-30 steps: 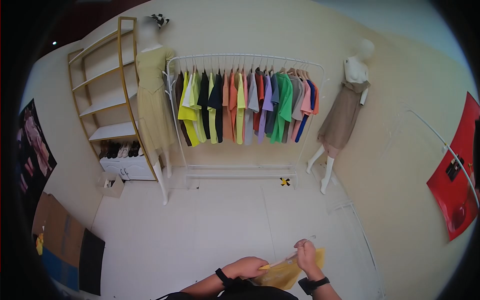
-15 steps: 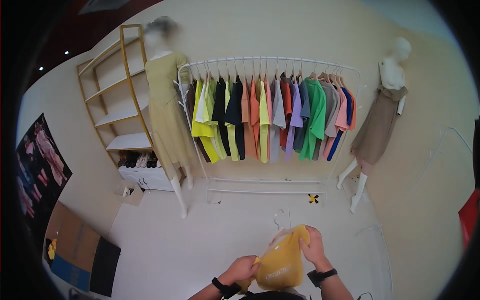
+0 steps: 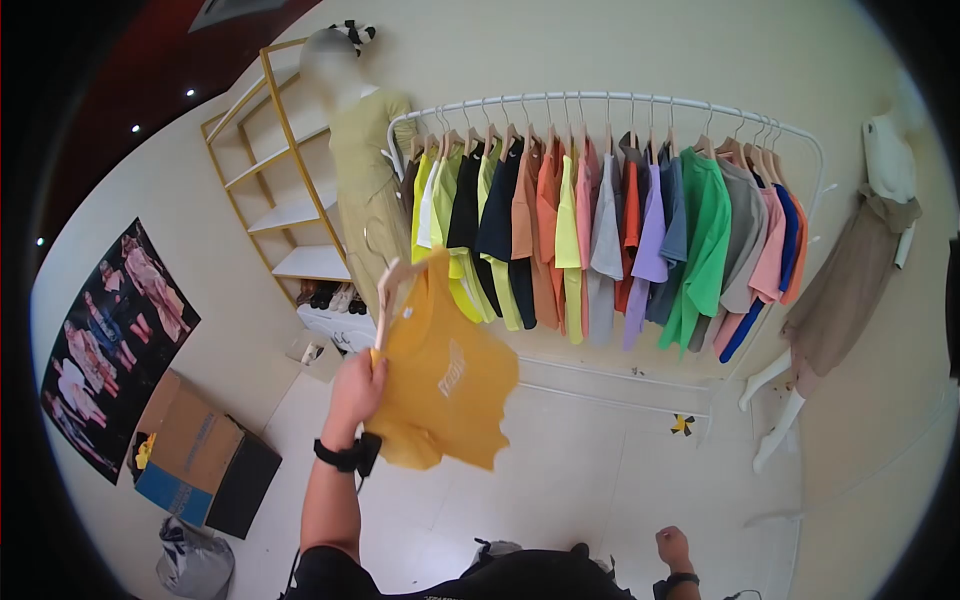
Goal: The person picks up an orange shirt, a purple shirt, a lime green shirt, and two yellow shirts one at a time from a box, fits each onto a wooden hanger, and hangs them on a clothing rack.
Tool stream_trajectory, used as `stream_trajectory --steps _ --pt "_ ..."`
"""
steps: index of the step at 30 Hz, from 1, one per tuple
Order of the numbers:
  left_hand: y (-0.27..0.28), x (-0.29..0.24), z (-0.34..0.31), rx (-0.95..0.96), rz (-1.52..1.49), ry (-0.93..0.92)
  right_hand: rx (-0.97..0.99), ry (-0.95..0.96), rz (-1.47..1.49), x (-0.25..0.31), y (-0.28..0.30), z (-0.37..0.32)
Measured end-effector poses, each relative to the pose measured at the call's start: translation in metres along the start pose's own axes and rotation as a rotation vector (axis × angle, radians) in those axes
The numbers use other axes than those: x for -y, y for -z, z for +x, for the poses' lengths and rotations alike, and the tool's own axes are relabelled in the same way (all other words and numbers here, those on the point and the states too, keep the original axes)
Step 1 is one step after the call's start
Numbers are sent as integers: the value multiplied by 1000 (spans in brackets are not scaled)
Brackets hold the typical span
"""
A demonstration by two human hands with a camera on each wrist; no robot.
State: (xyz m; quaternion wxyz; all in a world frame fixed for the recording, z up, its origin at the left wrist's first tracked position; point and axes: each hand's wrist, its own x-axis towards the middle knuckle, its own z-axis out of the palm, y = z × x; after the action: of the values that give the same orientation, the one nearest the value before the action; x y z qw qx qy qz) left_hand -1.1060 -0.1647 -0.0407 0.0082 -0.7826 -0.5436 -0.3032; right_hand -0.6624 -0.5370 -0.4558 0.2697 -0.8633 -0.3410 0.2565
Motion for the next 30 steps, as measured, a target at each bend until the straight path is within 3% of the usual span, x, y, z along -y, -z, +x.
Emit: stream_trajectory --steps 5,8,11,17,19,23,30 --pt "12 -9 101 -35 76 52 50 78 85 11 -7 75" --pt "11 -7 153 -75 104 -14 107 71 116 28 -10 112" --pt "4 1 198 -17 52 16 180 -31 76 38 -18 143" --pt "-46 45 294 74 -55 -44 170 -114 29 57 -43 196" --pt "-65 53 322 84 -85 -37 210 -164 188 101 -37 203" --pt "-121 85 387 39 -95 -85 220 -195 233 138 -53 240" --pt "-156 57 460 -13 -121 -126 202 -192 282 165 -62 265"
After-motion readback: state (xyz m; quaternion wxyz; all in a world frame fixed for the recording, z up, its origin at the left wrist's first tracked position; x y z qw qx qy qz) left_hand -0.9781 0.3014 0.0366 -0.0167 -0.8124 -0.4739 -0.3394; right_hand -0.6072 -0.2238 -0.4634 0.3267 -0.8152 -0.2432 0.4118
